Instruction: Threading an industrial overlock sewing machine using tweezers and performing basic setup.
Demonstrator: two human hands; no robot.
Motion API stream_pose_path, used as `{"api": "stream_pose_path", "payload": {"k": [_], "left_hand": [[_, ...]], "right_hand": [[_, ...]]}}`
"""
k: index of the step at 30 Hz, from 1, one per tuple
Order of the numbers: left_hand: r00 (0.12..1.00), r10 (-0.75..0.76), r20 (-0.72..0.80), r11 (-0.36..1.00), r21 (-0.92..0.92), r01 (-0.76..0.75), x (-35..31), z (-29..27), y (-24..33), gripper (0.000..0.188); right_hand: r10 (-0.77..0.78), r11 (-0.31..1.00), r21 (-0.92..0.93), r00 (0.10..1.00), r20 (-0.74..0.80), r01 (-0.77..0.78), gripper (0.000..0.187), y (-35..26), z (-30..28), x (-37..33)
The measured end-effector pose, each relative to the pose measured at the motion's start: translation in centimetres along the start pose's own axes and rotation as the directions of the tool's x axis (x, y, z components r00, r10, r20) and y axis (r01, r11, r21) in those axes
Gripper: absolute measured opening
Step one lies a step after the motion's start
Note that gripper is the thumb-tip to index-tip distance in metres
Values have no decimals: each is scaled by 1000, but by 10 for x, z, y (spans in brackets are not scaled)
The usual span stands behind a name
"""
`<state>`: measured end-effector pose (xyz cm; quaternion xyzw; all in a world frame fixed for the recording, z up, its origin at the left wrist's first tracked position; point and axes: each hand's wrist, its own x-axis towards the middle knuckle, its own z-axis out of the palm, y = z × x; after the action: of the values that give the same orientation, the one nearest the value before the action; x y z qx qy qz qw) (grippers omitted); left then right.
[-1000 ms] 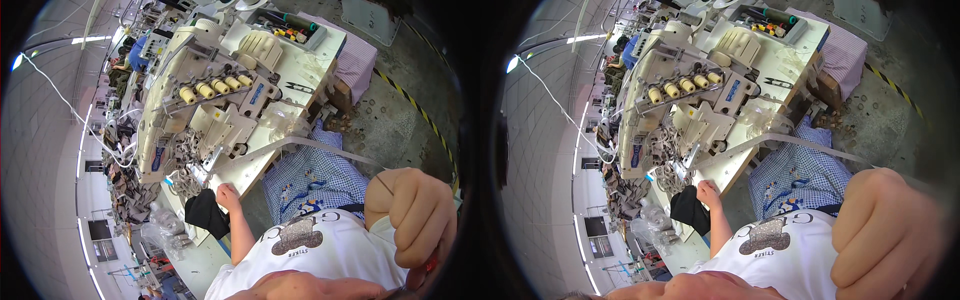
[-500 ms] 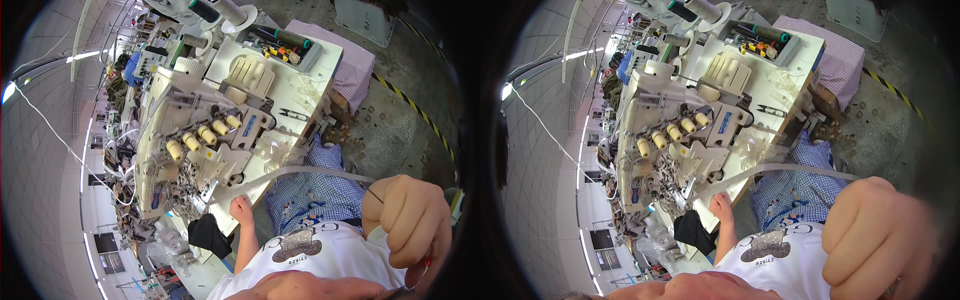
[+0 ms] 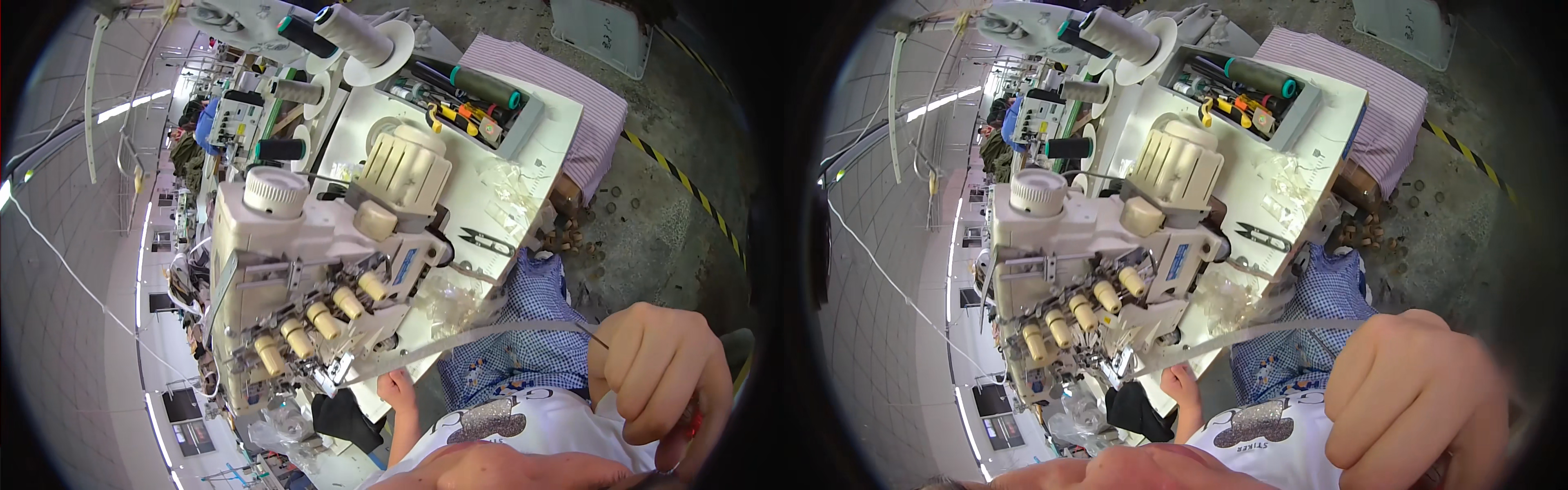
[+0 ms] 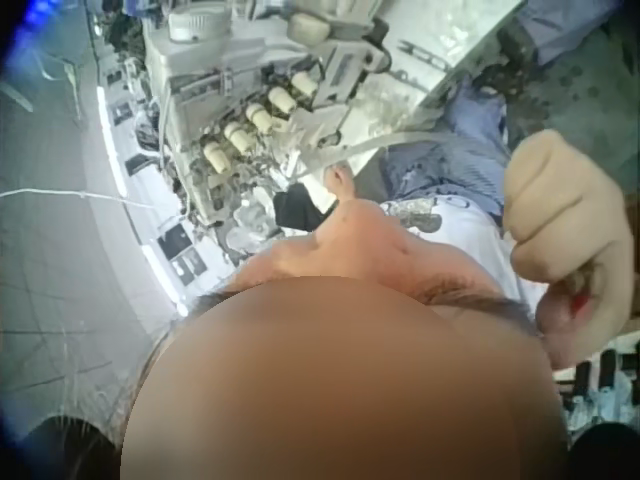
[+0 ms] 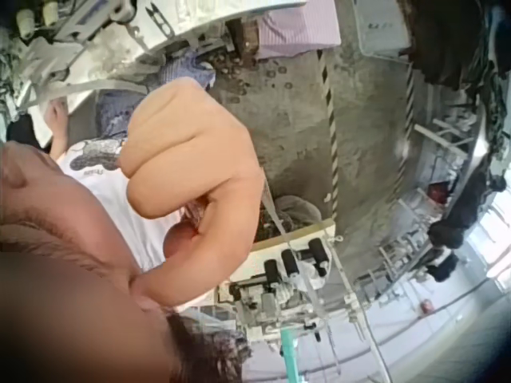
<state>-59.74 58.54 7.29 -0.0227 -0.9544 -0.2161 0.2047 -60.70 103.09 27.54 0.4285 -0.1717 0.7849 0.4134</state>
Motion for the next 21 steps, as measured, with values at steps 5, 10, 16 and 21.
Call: {"api": "stream_pose_path", "payload": {"k": [5,10,16,21], "left_hand": [[1000,-31,1,999,26,31,1,3,-1,46],[998,-58,23,997,50,57,2,1,3,47],[996,-82,36,995,58,80,6,1,19,48],[993,-103,54,992,73,99,0,0,5,46]], "right_hand": [[25,1000,-10,1000,19,-25,9,6,-32,-7],[200,979,20,970,139,-205,12,13,-66,-5],[263,847,-367,904,-337,-383,33,19,-103,-36],[260,662,-525,820,-509,-536,35,58,-132,-75]]}}
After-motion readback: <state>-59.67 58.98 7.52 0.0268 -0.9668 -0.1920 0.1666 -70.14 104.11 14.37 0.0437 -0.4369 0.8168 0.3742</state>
